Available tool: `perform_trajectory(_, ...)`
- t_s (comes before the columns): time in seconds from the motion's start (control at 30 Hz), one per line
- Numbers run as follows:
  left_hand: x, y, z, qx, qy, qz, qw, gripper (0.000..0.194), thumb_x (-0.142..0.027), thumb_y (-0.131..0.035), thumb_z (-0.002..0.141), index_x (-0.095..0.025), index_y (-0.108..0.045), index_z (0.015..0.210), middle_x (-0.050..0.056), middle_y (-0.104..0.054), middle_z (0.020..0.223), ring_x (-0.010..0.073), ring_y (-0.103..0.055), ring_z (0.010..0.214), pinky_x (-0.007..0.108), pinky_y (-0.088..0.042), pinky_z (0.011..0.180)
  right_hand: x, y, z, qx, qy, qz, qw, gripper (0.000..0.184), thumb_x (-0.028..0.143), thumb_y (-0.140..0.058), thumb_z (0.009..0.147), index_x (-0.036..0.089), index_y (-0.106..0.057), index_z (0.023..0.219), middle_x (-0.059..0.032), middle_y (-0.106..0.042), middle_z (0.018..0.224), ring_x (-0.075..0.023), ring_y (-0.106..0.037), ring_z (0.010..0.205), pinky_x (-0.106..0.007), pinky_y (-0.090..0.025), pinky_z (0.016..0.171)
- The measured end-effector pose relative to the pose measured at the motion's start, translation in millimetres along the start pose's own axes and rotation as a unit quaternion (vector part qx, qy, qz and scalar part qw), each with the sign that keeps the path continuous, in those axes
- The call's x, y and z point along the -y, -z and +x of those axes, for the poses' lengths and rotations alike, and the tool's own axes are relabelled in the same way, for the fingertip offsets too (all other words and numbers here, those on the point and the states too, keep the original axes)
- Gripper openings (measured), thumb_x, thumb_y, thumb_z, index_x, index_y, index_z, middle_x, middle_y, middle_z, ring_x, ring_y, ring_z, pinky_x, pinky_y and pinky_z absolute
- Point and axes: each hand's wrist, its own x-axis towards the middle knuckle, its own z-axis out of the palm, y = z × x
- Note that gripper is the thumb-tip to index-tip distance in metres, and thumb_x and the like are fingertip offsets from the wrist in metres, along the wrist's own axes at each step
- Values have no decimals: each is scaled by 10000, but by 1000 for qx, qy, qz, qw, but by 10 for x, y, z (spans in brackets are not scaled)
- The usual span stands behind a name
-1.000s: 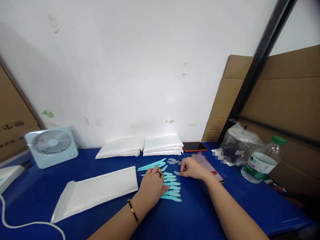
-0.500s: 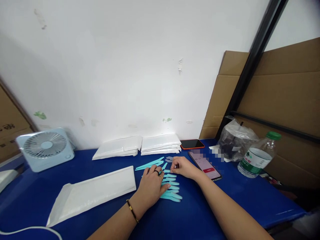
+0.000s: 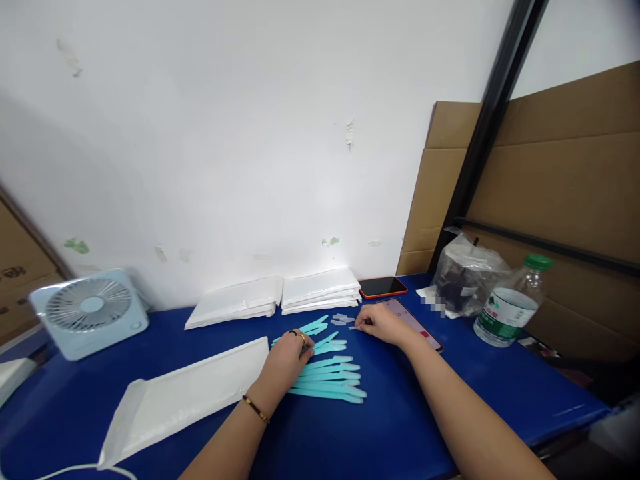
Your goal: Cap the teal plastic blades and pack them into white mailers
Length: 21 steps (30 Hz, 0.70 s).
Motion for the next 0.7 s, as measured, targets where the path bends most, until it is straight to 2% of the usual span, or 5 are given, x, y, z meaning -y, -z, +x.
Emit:
perform_trajectory(0.17,20,23,2,4,-9,-15,1000,199,-226,-464,817,-200,-661,808,19,-660,887,155,-588,841,252,-423,759,95,-19,-5,28,30,32,999,144,176,-571,745,189,-710,782,-36,-651,813,-135,-588,692,-219,-428,634)
perform_trajectory(0.5,21,20,11,4,-13,-5,1000,180,-190,-477,805,-209,-652,768,6,-659,857,147,-590,825,234,-417,736,152,-54,3,39,39,33,998,133,145,-578,731,185,-704,743,-25,-642,784,-125,-582,662,-204,-421,604)
perform_trajectory(0.7,0,-17,22,11,-28,4,1000,167,-185,-494,799,-220,-657,785,-2,-645,868,141,-572,841,241,-406,772,305,-160,35,48,92,47,993,129,176,-574,769,190,-702,775,-18,-641,763,-125,-585,681,-195,-407,601)
